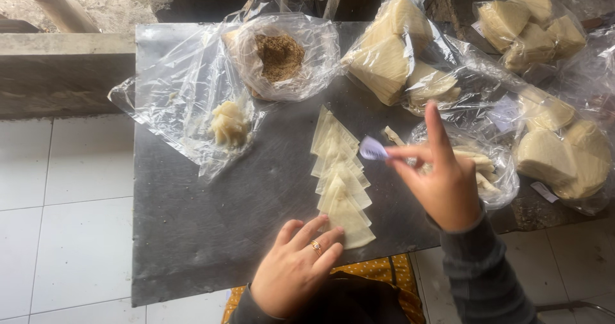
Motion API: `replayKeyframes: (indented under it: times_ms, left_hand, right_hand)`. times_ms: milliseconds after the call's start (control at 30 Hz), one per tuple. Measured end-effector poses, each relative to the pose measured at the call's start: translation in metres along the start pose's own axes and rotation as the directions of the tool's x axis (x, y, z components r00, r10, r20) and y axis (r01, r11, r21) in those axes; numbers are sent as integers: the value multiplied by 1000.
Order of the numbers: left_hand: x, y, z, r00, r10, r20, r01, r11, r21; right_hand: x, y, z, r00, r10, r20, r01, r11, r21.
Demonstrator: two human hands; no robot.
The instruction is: The person places a small amount of granular filling onto a triangular wrapper and folds it into a sealed packet. The person repeats this process for several wrappers, stacking the finished packets on the table.
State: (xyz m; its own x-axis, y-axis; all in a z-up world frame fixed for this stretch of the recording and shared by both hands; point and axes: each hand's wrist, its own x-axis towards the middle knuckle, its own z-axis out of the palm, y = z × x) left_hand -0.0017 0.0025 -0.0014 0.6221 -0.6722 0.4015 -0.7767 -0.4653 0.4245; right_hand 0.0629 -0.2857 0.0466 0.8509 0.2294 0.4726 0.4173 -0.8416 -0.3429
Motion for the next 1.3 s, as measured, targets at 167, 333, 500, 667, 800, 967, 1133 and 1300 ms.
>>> replayKeyframes:
  times_ms: [167, 333, 500, 667, 800, 967, 1133, 1300]
  left_hand:
    - [-4, -2, -3, 994, 7, -112, -15, 997, -70]
    - [-8, -7, -3, 991, 7, -133, -28, 987, -156]
    - [-10, -9, 0, 989, 3, -150, -33, 980, -197]
    - [-13, -15, 2, 986, 34, -166, -68, 976, -208]
    - [-15, -17, 2, 985, 43, -170, -83, 968, -239]
    - [-13, -12, -3, 986, 7, -164, -49, 966, -255]
    - [-12, -12, -11, 990, -8, -144, -34, 957, -288]
    - [-7, -10, -16, 992, -39, -120, -1, 949, -315]
  right_hand:
    - [93, -12, 41, 964, -259, -57, 255, 964, -71]
    - [167, -13, 104, 980, -177, 94, 200, 905, -376]
    - [189, -7, 157, 979, -25, 202, 134, 826, -548]
    - [188, 13, 180, 992, -44, 119, 63, 985, -162]
    - [182, 27, 170, 1000, 2, 24, -3, 999, 46]
    - [166, 21, 130, 988, 141, 58, -150, 970, 190]
    - [105, 4, 74, 971, 192, 145, -236, 879, 414]
    - [28, -14, 36, 889, 329, 320, -454, 733, 507]
